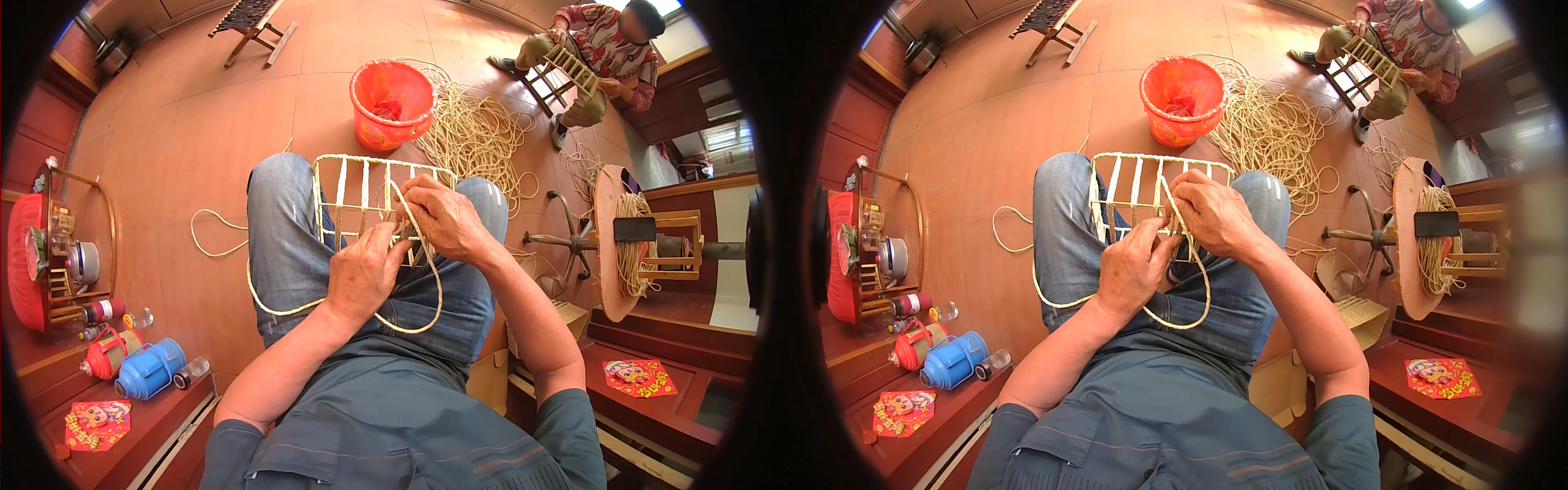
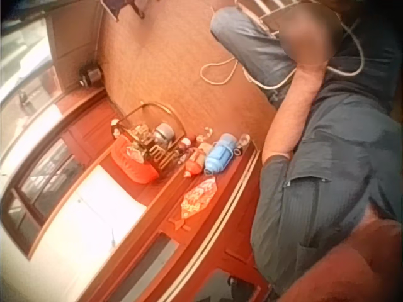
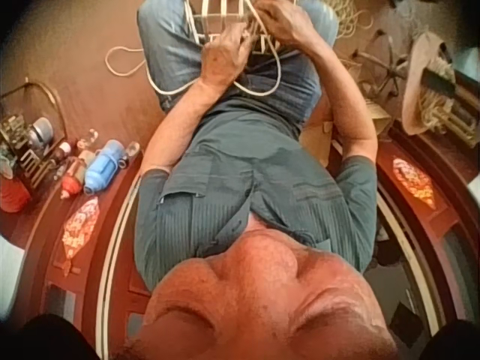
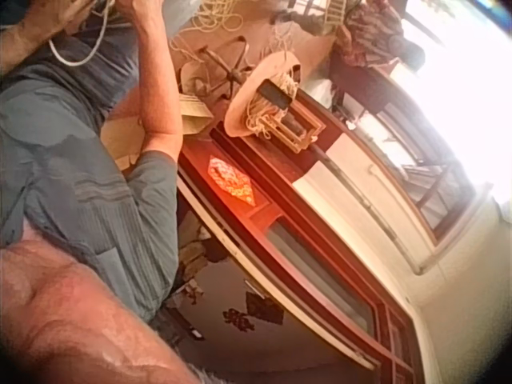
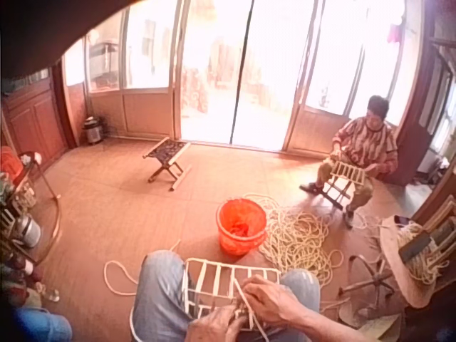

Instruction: Weaving a wicker basket using straw material and a pre-made frame.

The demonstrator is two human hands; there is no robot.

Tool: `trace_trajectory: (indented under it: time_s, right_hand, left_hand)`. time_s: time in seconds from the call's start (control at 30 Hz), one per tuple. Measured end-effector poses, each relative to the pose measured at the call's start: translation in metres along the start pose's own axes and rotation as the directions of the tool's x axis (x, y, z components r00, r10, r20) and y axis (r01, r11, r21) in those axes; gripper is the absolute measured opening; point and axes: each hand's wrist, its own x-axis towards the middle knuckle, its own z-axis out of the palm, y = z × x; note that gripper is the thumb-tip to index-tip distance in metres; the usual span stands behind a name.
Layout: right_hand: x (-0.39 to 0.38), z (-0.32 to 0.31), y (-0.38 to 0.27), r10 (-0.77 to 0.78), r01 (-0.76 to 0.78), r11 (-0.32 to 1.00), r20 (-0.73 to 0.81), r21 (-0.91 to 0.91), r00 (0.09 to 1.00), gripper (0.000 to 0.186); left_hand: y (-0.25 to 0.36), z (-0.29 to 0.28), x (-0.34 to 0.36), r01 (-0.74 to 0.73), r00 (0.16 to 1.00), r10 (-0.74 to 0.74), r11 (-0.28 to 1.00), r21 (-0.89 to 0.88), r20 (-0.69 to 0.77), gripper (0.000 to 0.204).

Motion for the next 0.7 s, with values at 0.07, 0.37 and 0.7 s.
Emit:
trace_trajectory:
  time_s: [0.07,0.37,0.7]
  right_hand:
    - [0.001,-0.001,0.001,0.016,-0.017,1.0,0.029,0.014,0.999,0.025]
    - [-0.009,0.002,-0.006,0.122,-0.113,0.98,-0.046,0.162,0.991,0.025]
    - [-0.01,0.021,-0.01,0.023,0.045,0.978,-0.322,0.202,0.946,0.028]
  left_hand:
    - [0.0,0.002,0.005,0.08,0.993,-0.085,0.995,0.066,0.078,0.018]
    - [-0.002,-0.055,0.007,0.424,0.906,-0.267,0.597,-0.681,0.329,0.024]
    - [0.012,-0.203,0.02,0.337,0.937,-0.297,0.619,-0.709,0.187,0.025]
